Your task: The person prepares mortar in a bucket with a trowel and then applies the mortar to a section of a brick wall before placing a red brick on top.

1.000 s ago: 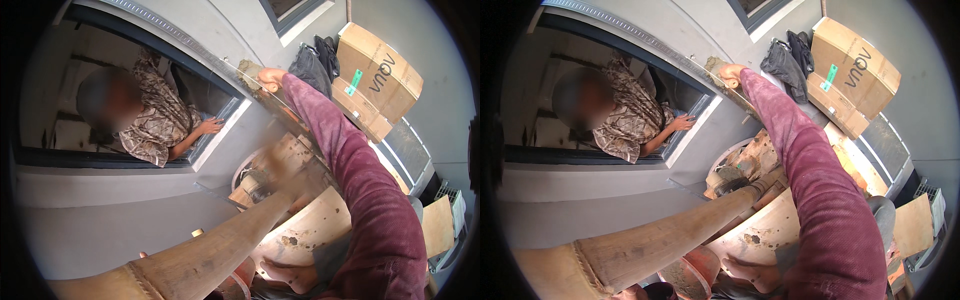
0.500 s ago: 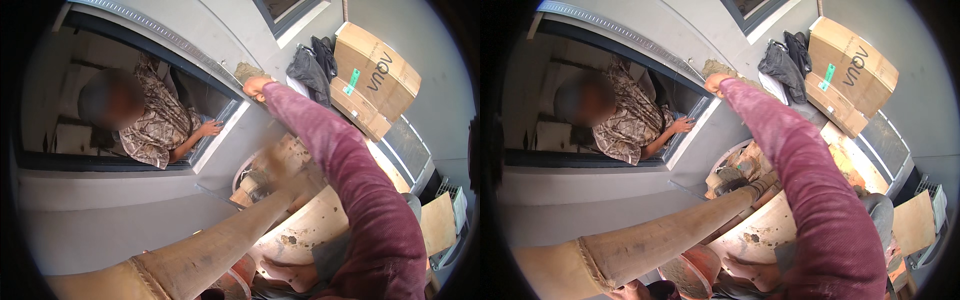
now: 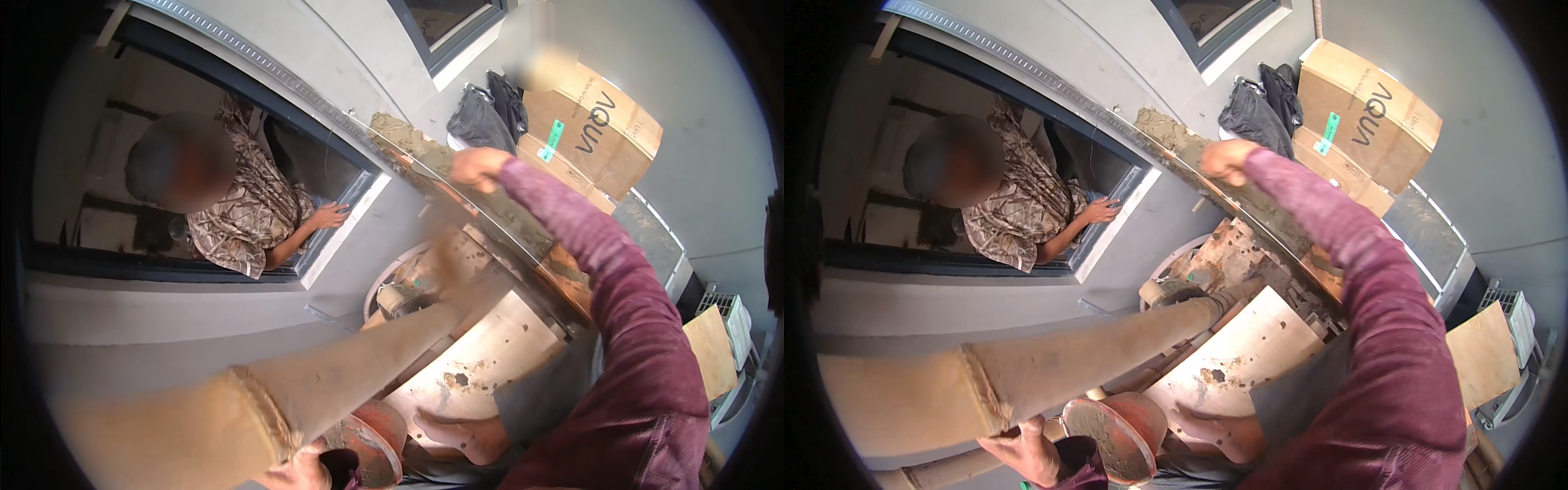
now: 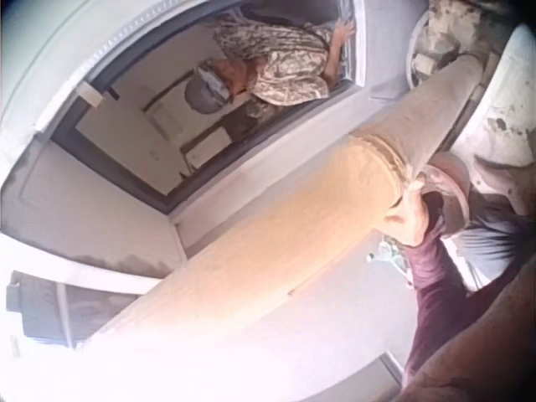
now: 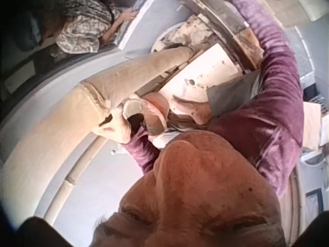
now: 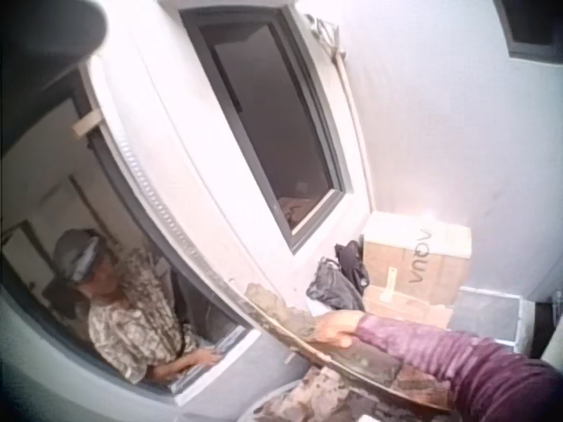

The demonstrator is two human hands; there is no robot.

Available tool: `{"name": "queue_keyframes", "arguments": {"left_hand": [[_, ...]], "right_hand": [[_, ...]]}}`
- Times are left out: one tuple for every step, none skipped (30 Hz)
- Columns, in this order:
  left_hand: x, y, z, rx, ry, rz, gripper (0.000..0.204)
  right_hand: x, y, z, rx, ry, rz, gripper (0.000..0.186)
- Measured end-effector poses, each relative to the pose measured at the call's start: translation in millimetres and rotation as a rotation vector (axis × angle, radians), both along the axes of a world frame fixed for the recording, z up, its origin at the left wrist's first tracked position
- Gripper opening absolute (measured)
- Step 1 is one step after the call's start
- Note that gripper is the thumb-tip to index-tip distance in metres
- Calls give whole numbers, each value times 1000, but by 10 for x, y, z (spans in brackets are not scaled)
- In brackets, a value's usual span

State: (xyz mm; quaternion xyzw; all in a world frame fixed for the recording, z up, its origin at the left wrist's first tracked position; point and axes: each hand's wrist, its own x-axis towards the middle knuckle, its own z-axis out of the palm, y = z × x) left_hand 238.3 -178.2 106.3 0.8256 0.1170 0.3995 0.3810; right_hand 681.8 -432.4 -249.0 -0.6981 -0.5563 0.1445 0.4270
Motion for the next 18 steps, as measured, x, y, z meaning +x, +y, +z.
{"name": "queue_keyframes", "arguments": {"left_hand": [[-63,24,46,40,44,46,73],[-126,62,103,81,90,94,71],[-42,53,15,1,79,30,72],[14,-11,47,-38,82,-9,72],[72,-50,181,-5,219,-25,66],[136,-109,328,32,344,-58,60],[186,-19,266,51,177,-167,60],[149,11,325,210,86,-184,55],[-57,101,361,131,101,-127,51],[-274,242,407,57,109,-71,48],[-676,593,420,188,184,51,45],[-1077,840,308,212,234,181,44],[-1471,1075,222,232,290,305,42],[-1718,1317,4,222,335,381,42],[-1984,1458,-132,199,457,462,47],[-2260,1705,-391,46,500,439,56],[-2420,1804,-653,92,545,442,65],[-2538,1878,-869,35,607,398,73]], "right_hand": [[-216,-120,307,-187,23,-18,23],[-464,-231,619,-301,30,-16,25],[-783,-631,938,-267,243,-156,23],[-1233,-786,1487,-469,202,-427,21],[-1756,-924,2034,-685,154,-670,20],[-2102,-1064,2353,-708,235,-796,22],[-2334,-1393,2317,-585,-46,-781,24],[-2627,-1500,2509,-550,-59,-790,32],[-2959,-1609,2789,-518,-71,-795,44],[-3236,-1742,2900,-480,-164,-782,50],[-3468,-1675,3198,-494,-77,-696,46],[-3669,-1608,3415,-564,94,-631,46],[-3903,-1553,3518,-500,62,-579,47],[-4076,-1535,3574,-416,6,-463,48],[-4250,-1403,3601,-400,14,-396,48],[-4349,-1222,3635,-363,-6,-338,49],[-4440,-964,3683,-340,-74,-244,48],[-4547,-664,3705,-320,-134,-160,47]]}}
